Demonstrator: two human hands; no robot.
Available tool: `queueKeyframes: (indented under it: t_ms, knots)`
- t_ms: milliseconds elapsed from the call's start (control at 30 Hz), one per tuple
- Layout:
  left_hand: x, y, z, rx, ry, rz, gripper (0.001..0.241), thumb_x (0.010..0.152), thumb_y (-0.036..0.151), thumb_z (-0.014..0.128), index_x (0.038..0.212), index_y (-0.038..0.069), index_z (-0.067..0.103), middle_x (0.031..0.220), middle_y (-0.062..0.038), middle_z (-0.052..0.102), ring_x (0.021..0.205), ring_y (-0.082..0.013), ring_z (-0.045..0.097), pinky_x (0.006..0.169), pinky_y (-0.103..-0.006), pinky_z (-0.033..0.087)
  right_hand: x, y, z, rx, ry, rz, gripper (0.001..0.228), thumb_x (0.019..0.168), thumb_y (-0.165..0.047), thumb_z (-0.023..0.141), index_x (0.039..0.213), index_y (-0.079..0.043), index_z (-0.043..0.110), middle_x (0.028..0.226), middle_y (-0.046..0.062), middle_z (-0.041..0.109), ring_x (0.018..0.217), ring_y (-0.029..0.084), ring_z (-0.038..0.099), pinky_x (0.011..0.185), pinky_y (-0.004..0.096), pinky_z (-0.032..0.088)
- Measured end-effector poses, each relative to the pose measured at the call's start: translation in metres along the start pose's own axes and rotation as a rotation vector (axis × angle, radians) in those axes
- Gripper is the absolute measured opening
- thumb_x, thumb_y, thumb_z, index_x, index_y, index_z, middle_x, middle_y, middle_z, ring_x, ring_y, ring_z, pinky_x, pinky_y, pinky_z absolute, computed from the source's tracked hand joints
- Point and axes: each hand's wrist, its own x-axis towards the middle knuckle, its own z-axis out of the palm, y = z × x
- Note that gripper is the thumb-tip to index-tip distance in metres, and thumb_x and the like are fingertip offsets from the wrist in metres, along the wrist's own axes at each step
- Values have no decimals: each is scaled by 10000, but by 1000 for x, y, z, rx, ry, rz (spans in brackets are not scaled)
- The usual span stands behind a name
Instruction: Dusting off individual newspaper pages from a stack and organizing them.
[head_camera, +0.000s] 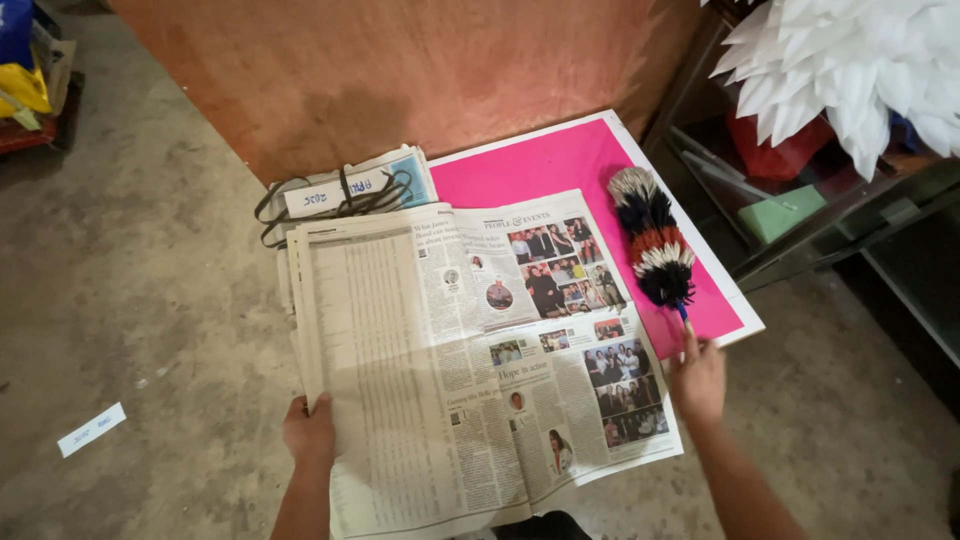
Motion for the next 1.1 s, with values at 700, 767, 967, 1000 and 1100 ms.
queueKeyframes:
  t_ms: [700,767,967,1000,1100]
  knots:
    - [-233,190,211,122,-1040,353,399,1075,445,510,1189,90,652,855,-43,709,453,-59,480,353,-175,383,-118,-65,-122,617,-70,113,328,971,-180,655,1284,-122,730,856,155,809,511,219,690,530,341,569]
    - [-244,202,227,232,-980,476,575,993,554,581,1163,5,596,930,-89,740,522,-114,639,412,-171,502,-128,-79,-131,634,-9,51,223,923,-169,691,1126,-154,781,812,102,801,570,203,705,577,363,562]
    - [-245,198,242,274,-831,552,137,906,147,756,966,26,737,867,-82,773,554,-126,671,431,-178,529,-135,-94,-134,673,88,-48,81,777,-77,793,839,-78,741,728,29,770,522,140,634,531,293,521]
    - [-245,195,243,275,-831,552,137,906,147,756,966,26,737,867,-82,773,554,-126,671,431,-178,529,-135,-96,-134,674,88,-48,81,777,-77,793,839,-78,741,728,29,770,522,140,634,531,293,521]
    - [-243,196,237,317,-849,542,48,847,65,752,876,72,715,830,-56,747,576,-117,653,494,-201,555,-132,-100,-134,740,1,-33,115,749,-23,794,749,-50,682,696,52,705,575,165,628,569,301,528]
